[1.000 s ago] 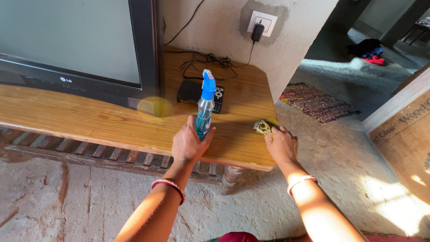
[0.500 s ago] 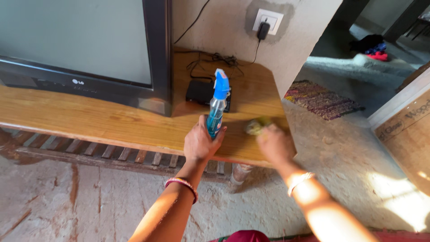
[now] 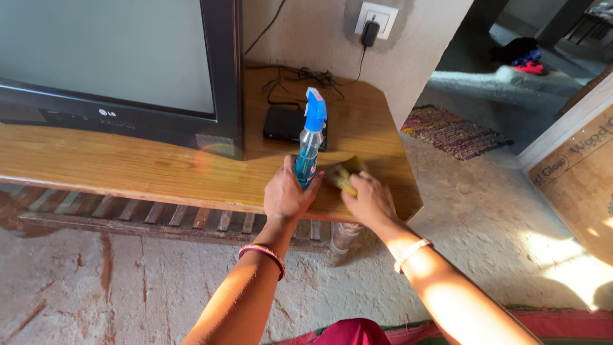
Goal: The person wipes the side of a wooden bed frame with a cloth, then sprays cleaner onto the cloth and continues wiping. The person moves to a wooden TV stand and wipes its surface with the same cloth and cleaner.
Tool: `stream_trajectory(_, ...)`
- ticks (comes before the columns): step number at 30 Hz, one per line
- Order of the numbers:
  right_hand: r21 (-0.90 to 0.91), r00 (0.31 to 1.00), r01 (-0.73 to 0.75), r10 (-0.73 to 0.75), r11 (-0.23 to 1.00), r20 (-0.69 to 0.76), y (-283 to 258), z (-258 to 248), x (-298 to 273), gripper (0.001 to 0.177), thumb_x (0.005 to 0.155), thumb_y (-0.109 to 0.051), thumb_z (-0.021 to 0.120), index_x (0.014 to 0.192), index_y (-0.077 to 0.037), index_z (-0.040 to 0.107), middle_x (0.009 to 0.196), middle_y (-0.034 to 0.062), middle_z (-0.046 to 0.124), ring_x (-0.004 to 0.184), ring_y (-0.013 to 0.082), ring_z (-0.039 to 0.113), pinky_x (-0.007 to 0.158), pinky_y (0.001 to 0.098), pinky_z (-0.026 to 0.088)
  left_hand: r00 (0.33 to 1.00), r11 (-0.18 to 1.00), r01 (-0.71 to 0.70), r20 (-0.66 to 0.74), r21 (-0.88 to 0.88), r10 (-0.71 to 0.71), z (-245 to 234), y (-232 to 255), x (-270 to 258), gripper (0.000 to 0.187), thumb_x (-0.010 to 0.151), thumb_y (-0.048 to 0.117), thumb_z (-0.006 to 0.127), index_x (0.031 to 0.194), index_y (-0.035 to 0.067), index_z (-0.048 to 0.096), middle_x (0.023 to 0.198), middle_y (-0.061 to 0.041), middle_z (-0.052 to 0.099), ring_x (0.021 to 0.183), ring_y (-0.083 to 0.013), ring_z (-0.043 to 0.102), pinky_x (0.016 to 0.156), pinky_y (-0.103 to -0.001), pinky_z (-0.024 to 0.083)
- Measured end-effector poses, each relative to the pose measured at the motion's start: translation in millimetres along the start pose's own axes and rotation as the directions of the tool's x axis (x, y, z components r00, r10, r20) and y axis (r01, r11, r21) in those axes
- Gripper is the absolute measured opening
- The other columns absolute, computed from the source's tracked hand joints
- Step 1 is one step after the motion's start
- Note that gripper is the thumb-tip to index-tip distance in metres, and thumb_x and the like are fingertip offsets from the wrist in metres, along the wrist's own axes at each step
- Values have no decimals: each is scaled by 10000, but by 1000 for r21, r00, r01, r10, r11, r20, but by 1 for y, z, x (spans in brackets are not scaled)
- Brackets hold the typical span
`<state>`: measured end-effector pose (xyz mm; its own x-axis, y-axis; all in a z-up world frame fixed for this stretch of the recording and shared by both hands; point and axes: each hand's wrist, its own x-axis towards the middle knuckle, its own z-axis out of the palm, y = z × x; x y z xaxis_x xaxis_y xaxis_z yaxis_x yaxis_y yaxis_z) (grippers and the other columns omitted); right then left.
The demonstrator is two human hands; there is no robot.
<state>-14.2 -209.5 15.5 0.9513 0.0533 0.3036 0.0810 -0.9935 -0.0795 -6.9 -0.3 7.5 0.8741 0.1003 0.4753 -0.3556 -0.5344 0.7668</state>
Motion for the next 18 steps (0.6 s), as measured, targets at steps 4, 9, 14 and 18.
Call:
stream_trajectory(4,370,983,27,-92,929,158,22,-29,-11,425,920,-496,585,1211,-216,716,1153,77,687,1078,250,668,945,436,532,999,999,27,36,-21,-27,-4,2,-1,622,816,532,755,1157,70,516,1021,-217,708,942,-428,677,770,-523,531)
stream_trajectory(9,410,968,-242,250,880,35,80,-31,-6,527,1031,-534,459,1442,-229,587,1534,94,516,1398,276,488,1175,489,357,941,959,-278,-217,-55,260,-8,1,-9,819,846,486,790,1340,-53,422,1259,-312,566,1151,-460,572,924,-505,486)
stream_trajectory(14,-18,928,-372,371,928,-22,92,13,5,613,1014,-515,421,1573,-263,413,1688,127,221,1528,300,263,1175,610,257,863,873,-464,-300,-150,407,-11,11,-45,451,989,199,670,1366,43,478,1341,-225,551,1272,-403,554,1107,-438,471)
stream_trajectory(18,97,910,-413,412,905,31,94,14,4,594,988,-524,428,1541,-309,401,1686,105,177,1492,362,264,1134,636,259,817,807,-574,-42,-139,575,19,45,-64,341,919,157,711,1244,110,619,1404,-152,571,1323,-396,547,1129,-451,459)
